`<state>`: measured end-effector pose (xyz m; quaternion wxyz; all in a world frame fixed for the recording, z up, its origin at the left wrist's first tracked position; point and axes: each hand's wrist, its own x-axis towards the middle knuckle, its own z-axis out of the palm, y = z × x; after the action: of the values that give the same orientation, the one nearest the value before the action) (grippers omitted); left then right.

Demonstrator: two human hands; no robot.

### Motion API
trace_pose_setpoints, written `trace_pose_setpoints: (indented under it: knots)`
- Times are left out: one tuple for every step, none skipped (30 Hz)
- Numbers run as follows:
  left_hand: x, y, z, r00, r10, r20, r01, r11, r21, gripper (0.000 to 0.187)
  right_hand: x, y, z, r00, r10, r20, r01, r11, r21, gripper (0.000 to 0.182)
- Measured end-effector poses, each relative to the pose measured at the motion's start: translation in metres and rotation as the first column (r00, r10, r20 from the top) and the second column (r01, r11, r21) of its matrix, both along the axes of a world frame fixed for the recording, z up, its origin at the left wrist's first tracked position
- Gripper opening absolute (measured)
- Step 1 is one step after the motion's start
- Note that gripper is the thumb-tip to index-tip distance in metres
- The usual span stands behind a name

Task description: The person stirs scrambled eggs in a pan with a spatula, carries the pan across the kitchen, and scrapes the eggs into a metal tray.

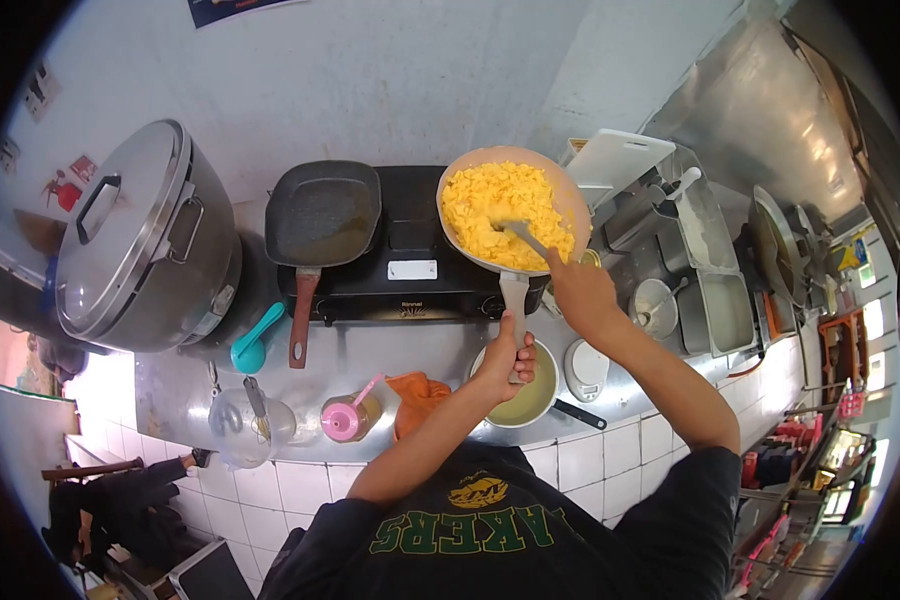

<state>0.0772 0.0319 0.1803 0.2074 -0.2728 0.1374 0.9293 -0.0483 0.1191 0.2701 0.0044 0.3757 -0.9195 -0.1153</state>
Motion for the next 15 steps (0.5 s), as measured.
trace_pose_setpoints:
  knots:
    - [-0.001,0.0,0.0,1.0,0.01,0.01,-0.01,1.0,-0.015,0.053,-0.018,-0.004,-0.016,0.999,-0.025,-0.033,0.024,0.999,-0.049,0.029]
    - [-0.001,0.001,0.0,1.0,0.01,0.01,-0.01,1.0,-0.02,0.053,-0.033,-0.009,-0.022,0.997,-0.048,-0.061,0.042,0.995,-0.095,0.036]
    - [0.0,0.001,-0.001,1.0,0.011,0.007,-0.011,1.0,-0.013,0.053,-0.048,-0.01,-0.015,0.997,-0.074,-0.018,0.072,0.992,-0.101,0.035]
    - [0.0,0.0,-0.001,1.0,0.013,0.003,-0.013,1.0,-0.006,0.053,-0.066,-0.009,-0.005,0.995,-0.097,0.024,0.099,0.989,-0.106,0.034]
    - [0.0,-0.001,-0.002,1.0,0.019,0.0,-0.019,1.0,-0.009,0.053,-0.084,-0.007,0.01,0.986,-0.106,0.129,0.119,0.988,-0.097,0.033]
    - [0.0,-0.002,-0.002,1.0,0.013,-0.006,-0.013,1.0,0.001,0.053,-0.101,-0.003,0.029,0.967,-0.113,0.23,0.135,0.987,-0.084,0.033]
    - [0.0,-0.003,-0.002,1.0,0.008,-0.012,-0.007,1.0,0.012,0.053,-0.119,0.002,0.048,0.961,-0.068,0.269,0.087,0.995,-0.058,0.032]
    - [0.001,-0.003,-0.002,1.0,0.013,-0.016,-0.013,1.0,0.012,0.053,-0.128,0.006,0.064,0.951,-0.027,0.309,0.04,0.999,-0.033,0.032]
    - [0.001,-0.003,-0.002,1.0,0.009,-0.024,-0.008,1.0,0.019,0.053,-0.126,0.004,0.078,0.952,-0.024,0.305,0.035,0.999,-0.032,0.032]
    - [0.001,-0.003,-0.003,0.999,0.002,-0.032,-0.001,1.0,0.027,0.053,-0.122,0.002,0.09,0.962,-0.051,0.268,0.075,0.994,-0.079,0.031]
    - [0.001,-0.003,-0.002,1.0,0.001,-0.029,0.0,1.0,0.03,0.053,-0.117,0.0,0.096,0.968,-0.084,0.237,0.117,0.985,-0.126,0.031]
    - [0.001,-0.003,0.0,1.0,0.004,-0.027,-0.003,1.0,0.022,0.053,-0.107,-0.012,0.096,0.974,-0.12,0.194,0.141,0.985,-0.098,0.032]
    - [0.001,-0.004,0.001,1.0,0.003,-0.027,-0.003,1.0,0.011,0.053,-0.104,-0.018,0.077,0.987,-0.114,0.116,0.122,0.99,-0.066,0.032]
    - [0.002,-0.004,0.0,1.0,-0.008,-0.025,0.008,1.0,0.01,0.053,-0.104,-0.023,0.048,0.994,-0.108,0.037,0.109,0.994,-0.032,0.032]
    - [0.002,-0.004,0.001,1.0,-0.007,-0.023,0.008,1.0,0.007,0.053,-0.094,-0.027,0.019,0.998,-0.066,0.008,0.067,0.996,-0.059,0.032]
